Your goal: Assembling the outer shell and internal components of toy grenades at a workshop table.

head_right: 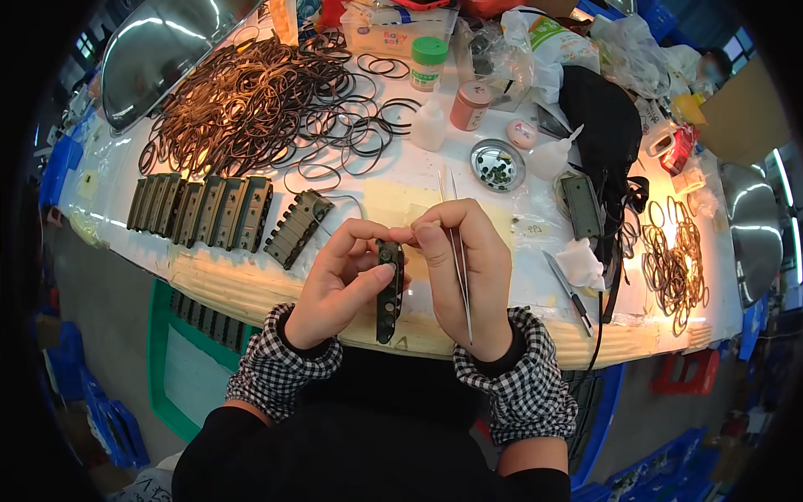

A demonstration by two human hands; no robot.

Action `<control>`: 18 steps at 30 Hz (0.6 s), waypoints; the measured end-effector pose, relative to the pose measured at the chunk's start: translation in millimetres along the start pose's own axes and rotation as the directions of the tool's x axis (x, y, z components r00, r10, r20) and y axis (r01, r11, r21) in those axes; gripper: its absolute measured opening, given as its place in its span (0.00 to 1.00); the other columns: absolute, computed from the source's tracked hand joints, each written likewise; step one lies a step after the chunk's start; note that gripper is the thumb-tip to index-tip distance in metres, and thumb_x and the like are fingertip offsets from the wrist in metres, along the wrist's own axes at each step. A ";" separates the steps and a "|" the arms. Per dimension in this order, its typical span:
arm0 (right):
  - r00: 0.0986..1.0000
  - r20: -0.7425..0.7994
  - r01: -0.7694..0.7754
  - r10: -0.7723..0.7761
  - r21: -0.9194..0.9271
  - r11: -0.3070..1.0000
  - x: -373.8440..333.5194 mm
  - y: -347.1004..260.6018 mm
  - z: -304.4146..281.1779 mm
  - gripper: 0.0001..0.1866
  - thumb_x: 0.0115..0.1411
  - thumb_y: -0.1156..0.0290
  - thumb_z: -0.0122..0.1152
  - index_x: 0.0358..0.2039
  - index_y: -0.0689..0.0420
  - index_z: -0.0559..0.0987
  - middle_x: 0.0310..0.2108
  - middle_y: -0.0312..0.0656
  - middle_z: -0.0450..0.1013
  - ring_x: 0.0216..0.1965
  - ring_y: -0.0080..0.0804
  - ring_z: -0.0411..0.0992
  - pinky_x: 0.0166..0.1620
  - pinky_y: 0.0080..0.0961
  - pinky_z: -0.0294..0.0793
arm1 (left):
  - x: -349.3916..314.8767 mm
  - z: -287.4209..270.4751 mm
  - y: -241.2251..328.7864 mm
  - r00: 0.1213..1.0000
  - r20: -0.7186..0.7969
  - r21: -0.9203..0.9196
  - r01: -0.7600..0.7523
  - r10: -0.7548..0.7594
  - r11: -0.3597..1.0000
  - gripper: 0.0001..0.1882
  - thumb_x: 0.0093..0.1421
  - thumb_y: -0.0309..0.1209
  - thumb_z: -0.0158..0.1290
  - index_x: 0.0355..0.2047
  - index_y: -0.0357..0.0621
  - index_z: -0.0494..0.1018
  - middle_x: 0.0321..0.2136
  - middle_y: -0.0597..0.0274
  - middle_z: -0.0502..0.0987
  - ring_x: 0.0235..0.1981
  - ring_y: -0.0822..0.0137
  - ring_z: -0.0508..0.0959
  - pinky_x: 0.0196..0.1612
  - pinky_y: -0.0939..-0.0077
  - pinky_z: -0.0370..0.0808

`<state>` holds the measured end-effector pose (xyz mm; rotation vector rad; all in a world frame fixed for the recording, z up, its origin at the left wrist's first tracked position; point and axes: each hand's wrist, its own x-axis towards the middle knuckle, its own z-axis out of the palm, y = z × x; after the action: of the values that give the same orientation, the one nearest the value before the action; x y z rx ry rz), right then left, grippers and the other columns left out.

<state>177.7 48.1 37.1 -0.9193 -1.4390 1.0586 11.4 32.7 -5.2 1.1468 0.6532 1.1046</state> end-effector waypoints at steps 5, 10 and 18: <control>0.999 0.021 0.041 -0.039 -0.058 0.998 1.2 7.3 -1.9 0.06 0.68 0.74 0.52 0.36 0.63 0.71 0.31 0.38 0.76 0.30 0.16 0.69 0.36 0.14 0.68 | -1.0 -0.8 0.5 1.000 -0.006 -0.005 0.001 -0.001 1.000 0.16 0.64 0.20 0.47 0.52 0.40 0.63 0.39 0.62 0.71 0.40 0.73 0.76 0.45 0.78 0.73; 0.999 -0.001 0.044 -0.044 -0.051 0.998 0.8 7.8 -1.2 0.05 0.67 0.74 0.53 0.36 0.63 0.72 0.30 0.38 0.76 0.29 0.15 0.67 0.35 0.13 0.67 | 0.6 2.7 -2.8 0.999 -0.044 -0.039 -0.026 0.025 0.999 0.17 0.63 0.21 0.51 0.51 0.41 0.64 0.37 0.66 0.73 0.33 0.83 0.73 0.36 0.88 0.70; 0.995 0.055 0.097 -0.088 -0.209 0.973 -0.1 11.7 -6.5 0.05 0.67 0.74 0.52 0.37 0.62 0.72 0.31 0.39 0.76 0.29 0.16 0.68 0.35 0.13 0.67 | -1.4 -0.3 -1.5 1.000 -0.018 -0.009 0.009 -0.009 1.000 0.16 0.64 0.21 0.47 0.53 0.40 0.63 0.38 0.63 0.71 0.40 0.73 0.77 0.44 0.78 0.74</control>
<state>184.1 52.3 26.1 -0.9735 -1.6395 0.8737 11.2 31.5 -6.9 1.1260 0.6666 1.1105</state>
